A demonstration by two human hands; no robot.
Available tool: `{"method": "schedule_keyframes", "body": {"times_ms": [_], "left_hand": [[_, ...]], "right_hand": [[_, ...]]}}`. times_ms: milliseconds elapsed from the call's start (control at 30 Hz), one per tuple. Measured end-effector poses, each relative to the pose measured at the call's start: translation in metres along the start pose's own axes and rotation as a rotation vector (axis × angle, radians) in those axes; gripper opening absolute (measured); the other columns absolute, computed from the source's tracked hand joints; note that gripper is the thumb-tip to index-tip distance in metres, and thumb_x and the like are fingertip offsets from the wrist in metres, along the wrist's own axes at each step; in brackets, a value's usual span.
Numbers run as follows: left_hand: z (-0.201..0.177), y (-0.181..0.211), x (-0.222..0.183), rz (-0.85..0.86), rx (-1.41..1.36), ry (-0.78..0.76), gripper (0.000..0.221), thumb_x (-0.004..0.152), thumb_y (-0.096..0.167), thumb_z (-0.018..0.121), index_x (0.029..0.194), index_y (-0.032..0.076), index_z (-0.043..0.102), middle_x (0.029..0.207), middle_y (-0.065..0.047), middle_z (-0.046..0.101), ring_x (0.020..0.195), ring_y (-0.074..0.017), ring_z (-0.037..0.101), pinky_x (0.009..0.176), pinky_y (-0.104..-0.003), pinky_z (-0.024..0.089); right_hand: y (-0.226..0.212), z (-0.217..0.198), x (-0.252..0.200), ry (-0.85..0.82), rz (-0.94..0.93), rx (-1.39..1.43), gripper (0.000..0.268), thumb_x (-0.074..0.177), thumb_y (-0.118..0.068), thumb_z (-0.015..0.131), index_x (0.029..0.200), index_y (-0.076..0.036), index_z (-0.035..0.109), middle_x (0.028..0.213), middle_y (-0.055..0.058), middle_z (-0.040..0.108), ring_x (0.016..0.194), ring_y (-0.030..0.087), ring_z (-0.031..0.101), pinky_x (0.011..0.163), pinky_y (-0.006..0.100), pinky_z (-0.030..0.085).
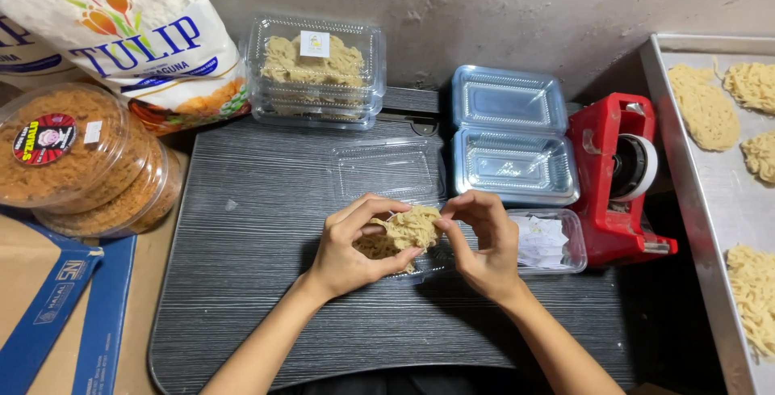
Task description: The person places portions of dry noodles into clear plastic containers, arranges them, and seals the containers using a red tape dispenser. The person repeats this process for multiple containers.
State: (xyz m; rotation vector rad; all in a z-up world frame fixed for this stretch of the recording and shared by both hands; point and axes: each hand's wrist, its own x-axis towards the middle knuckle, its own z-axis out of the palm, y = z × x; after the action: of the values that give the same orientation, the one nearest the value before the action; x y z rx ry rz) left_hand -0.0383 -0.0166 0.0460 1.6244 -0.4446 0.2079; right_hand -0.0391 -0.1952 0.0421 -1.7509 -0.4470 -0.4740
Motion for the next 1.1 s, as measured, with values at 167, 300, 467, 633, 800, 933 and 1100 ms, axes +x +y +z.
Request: {"method": "schedule_keyframes", "body": {"times_ms": [167, 300, 467, 633, 800, 933, 1100], "left_hand": [[-0.001, -0.002, 0.0, 0.031, 0.033, -0.019, 0.041, 0.058, 0.015, 0.079, 0.095, 0.011, 0.064, 0.085, -0.005, 0.066, 0.074, -0.0196, 0.065, 0.061, -0.028, 0.057], [-0.001, -0.003, 0.001, 0.035, 0.033, -0.031, 0.04, 0.058, 0.014, 0.079, 0.095, 0.011, 0.064, 0.085, -0.005, 0.066, 0.074, -0.0194, 0.065, 0.06, -0.029, 0.057], [-0.001, -0.004, 0.0, -0.002, -0.041, -0.03, 0.041, 0.059, 0.015, 0.079, 0.096, 0.01, 0.064, 0.085, -0.005, 0.065, 0.074, -0.0179, 0.064, 0.062, -0.029, 0.057], [-0.004, -0.009, 0.001, -0.017, -0.102, -0.003, 0.042, 0.059, 0.01, 0.079, 0.097, 0.007, 0.062, 0.087, -0.008, 0.064, 0.08, -0.0222, 0.065, 0.061, -0.031, 0.058], [-0.003, -0.011, 0.0, -0.034, -0.14, 0.011, 0.042, 0.06, 0.008, 0.078, 0.097, 0.004, 0.06, 0.088, -0.011, 0.062, 0.083, -0.0236, 0.065, 0.061, -0.032, 0.058], [-0.001, -0.018, -0.004, -0.12, -0.235, -0.018, 0.047, 0.061, 0.009, 0.077, 0.101, 0.002, 0.054, 0.094, -0.014, 0.059, 0.083, -0.0243, 0.064, 0.063, -0.032, 0.058], [-0.002, -0.014, -0.004, -0.186, -0.268, -0.03, 0.045, 0.064, 0.008, 0.075, 0.102, 0.001, 0.052, 0.094, -0.014, 0.059, 0.083, -0.0226, 0.063, 0.062, -0.03, 0.058]], "right_hand": [[0.01, -0.004, -0.005, -0.094, 0.038, 0.07, 0.014, 0.083, 0.005, 0.051, 0.093, 0.002, 0.042, 0.071, 0.012, 0.053, 0.065, 0.021, 0.056, 0.063, 0.037, 0.053], [0.013, -0.006, -0.006, -0.107, 0.058, 0.11, 0.01, 0.086, 0.004, 0.045, 0.094, -0.001, 0.039, 0.075, 0.01, 0.048, 0.07, 0.019, 0.054, 0.065, 0.036, 0.052], [0.008, -0.006, -0.003, -0.11, 0.114, 0.133, 0.008, 0.089, 0.0, 0.042, 0.097, -0.002, 0.039, 0.079, 0.008, 0.046, 0.077, 0.017, 0.051, 0.071, 0.035, 0.048], [0.006, -0.004, 0.0, -0.129, 0.183, 0.165, 0.014, 0.08, 0.001, 0.058, 0.09, 0.004, 0.049, 0.08, 0.011, 0.052, 0.079, 0.019, 0.056, 0.072, 0.036, 0.052], [-0.002, -0.001, 0.001, -0.113, 0.142, 0.036, 0.014, 0.073, 0.0, 0.068, 0.082, 0.005, 0.059, 0.077, 0.014, 0.058, 0.075, 0.021, 0.061, 0.071, 0.035, 0.054], [0.002, -0.002, -0.002, -0.076, 0.046, -0.031, 0.009, 0.075, 0.002, 0.065, 0.08, 0.004, 0.059, 0.075, 0.013, 0.06, 0.072, 0.023, 0.063, 0.067, 0.033, 0.055], [0.001, 0.001, -0.002, -0.106, 0.056, 0.034, 0.027, 0.068, 0.0, 0.072, 0.089, 0.006, 0.055, 0.082, 0.014, 0.06, 0.079, 0.021, 0.061, 0.07, 0.034, 0.054]]}}
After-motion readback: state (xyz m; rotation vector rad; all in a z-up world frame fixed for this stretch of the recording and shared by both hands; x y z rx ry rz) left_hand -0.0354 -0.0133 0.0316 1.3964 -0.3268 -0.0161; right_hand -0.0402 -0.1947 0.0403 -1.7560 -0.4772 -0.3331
